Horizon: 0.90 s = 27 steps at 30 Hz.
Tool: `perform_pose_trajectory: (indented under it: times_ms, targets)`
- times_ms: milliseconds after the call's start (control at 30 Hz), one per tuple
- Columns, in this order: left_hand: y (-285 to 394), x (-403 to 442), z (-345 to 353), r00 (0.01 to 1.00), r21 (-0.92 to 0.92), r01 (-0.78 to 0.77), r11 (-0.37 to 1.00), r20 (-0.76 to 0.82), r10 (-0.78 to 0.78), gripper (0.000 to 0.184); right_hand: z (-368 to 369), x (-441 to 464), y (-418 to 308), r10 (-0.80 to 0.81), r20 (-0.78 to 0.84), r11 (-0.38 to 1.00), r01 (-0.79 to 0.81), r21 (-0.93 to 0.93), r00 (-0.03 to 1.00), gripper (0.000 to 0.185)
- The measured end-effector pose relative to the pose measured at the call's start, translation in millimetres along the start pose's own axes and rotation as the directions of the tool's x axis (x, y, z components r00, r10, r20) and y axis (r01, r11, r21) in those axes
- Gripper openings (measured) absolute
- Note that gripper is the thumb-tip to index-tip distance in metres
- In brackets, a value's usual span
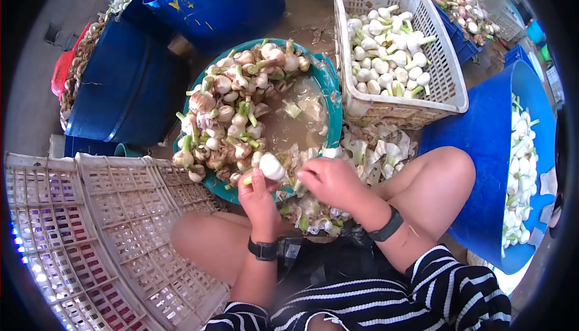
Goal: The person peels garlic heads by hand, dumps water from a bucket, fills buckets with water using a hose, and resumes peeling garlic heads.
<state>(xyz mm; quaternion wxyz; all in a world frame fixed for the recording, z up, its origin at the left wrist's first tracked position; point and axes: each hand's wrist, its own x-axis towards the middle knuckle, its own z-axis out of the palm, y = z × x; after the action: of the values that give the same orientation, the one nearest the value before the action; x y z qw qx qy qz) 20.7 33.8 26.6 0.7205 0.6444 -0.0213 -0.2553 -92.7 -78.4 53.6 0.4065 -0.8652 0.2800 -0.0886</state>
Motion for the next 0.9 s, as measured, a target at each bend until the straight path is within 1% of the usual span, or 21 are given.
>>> perform_pose_trajectory:
  times_ms: [33,133,167,200,267,367,433,467,500,533,567,600,633,667,700,733,767,800,833,867,900]
  targets:
    - [-1.4,-2.8,0.4,0.999,0.020,-0.043,0.999,0.013,0.043,0.013,3.1,0.9,-9.4,0.009,-0.054,0.973,0.003,0.231,0.999,0.018]
    - [6.7,-13.4,13.0,0.994,0.092,-0.108,0.990,0.025,0.106,0.019,11.9,4.1,-17.8,0.040,-0.114,0.970,-0.011,0.244,0.993,0.015]
    - [7.2,-15.5,14.3,0.994,0.093,-0.102,0.990,0.049,0.098,0.019,17.1,5.6,-13.7,0.025,-0.187,0.982,0.011,0.189,0.982,0.014]
    - [6.9,-17.4,14.5,0.994,0.094,-0.093,0.991,0.071,0.086,0.018,17.5,5.8,-12.1,0.027,-0.187,0.982,0.009,0.189,0.982,0.014]
    - [7.1,-16.1,14.3,0.997,0.091,-0.072,0.993,0.048,0.067,0.024,17.0,6.3,-9.5,0.065,-0.201,0.958,-0.004,0.288,0.978,0.016]
    - [5.2,-16.8,14.6,0.991,0.158,-0.121,0.980,0.081,0.109,0.025,5.9,1.6,-14.8,0.100,-0.152,0.947,-0.047,0.317,0.983,0.016]
    - [5.2,-20.1,16.9,0.961,0.343,-0.264,0.902,0.175,0.215,0.023,5.1,2.6,-11.1,0.106,-0.150,0.962,-0.064,0.266,0.983,0.017]
    - [6.4,-21.8,19.8,0.961,0.343,-0.264,0.901,0.177,0.214,0.023,5.8,3.9,-8.1,0.110,-0.143,0.974,-0.078,0.215,0.984,0.018]
    - [9.5,-24.3,24.2,0.992,0.202,-0.084,0.976,0.107,0.063,0.024,7.5,5.0,1.6,0.114,-0.145,0.973,-0.081,0.217,0.983,0.018]
    - [11.3,-25.8,26.1,0.993,0.046,0.098,0.994,0.061,-0.101,0.026,9.8,5.2,18.5,0.084,-0.173,0.993,-0.069,0.094,0.981,0.017]
    - [12.4,-24.5,24.6,0.993,0.051,0.097,0.994,0.064,-0.100,0.026,11.4,3.5,34.4,0.049,-0.199,0.998,-0.057,-0.032,0.979,0.016]
    - [13.9,-20.8,21.5,0.961,-0.141,0.276,0.951,0.052,-0.272,0.028,10.5,-2.2,51.9,0.047,-0.202,0.998,-0.054,-0.030,0.978,0.016]
    - [14.7,-16.6,18.5,0.899,-0.330,0.430,0.840,0.071,-0.432,0.030,7.7,-8.9,71.2,0.107,-0.117,0.955,-0.135,-0.265,0.987,0.019]
    - [14.9,-13.0,15.2,0.900,-0.334,0.426,0.841,0.064,-0.430,0.030,7.6,-12.3,80.0,0.185,-0.044,0.852,-0.183,-0.490,0.982,0.023]
    - [14.3,-9.4,11.7,0.878,-0.357,0.466,0.810,0.071,-0.473,0.029,5.6,-13.7,72.0,0.185,-0.037,0.854,-0.179,-0.488,0.982,0.023]
    - [11.8,-6.8,8.0,0.852,-0.377,0.507,0.775,0.081,-0.517,0.030,-0.5,-16.1,57.0,0.127,-0.126,0.918,-0.165,-0.360,0.984,0.029]
    - [3.9,-5.3,1.3,0.879,-0.273,0.477,0.836,0.148,-0.453,0.036,-2.0,-15.8,46.1,0.082,-0.225,0.964,-0.134,-0.228,0.971,0.036]
    - [4.1,-10.0,4.0,0.878,-0.273,0.478,0.835,0.151,-0.454,0.036,5.6,-9.6,40.7,0.083,-0.227,0.964,-0.136,-0.229,0.970,0.036]
    - [5.3,-15.7,10.8,0.908,-0.115,0.403,0.908,0.176,-0.381,0.040,16.3,0.4,37.0,0.359,0.021,0.852,-0.337,0.402,0.933,0.043]
    - [6.3,-18.0,15.3,0.929,0.037,0.304,0.952,0.210,-0.305,0.044,22.5,8.1,37.6,0.398,0.378,0.337,-0.516,0.787,0.836,0.050]
    - [5.1,-15.0,13.8,0.933,0.057,0.280,0.958,0.218,-0.285,0.050,22.5,11.6,39.7,0.338,0.396,0.379,-0.509,0.773,0.854,0.058]
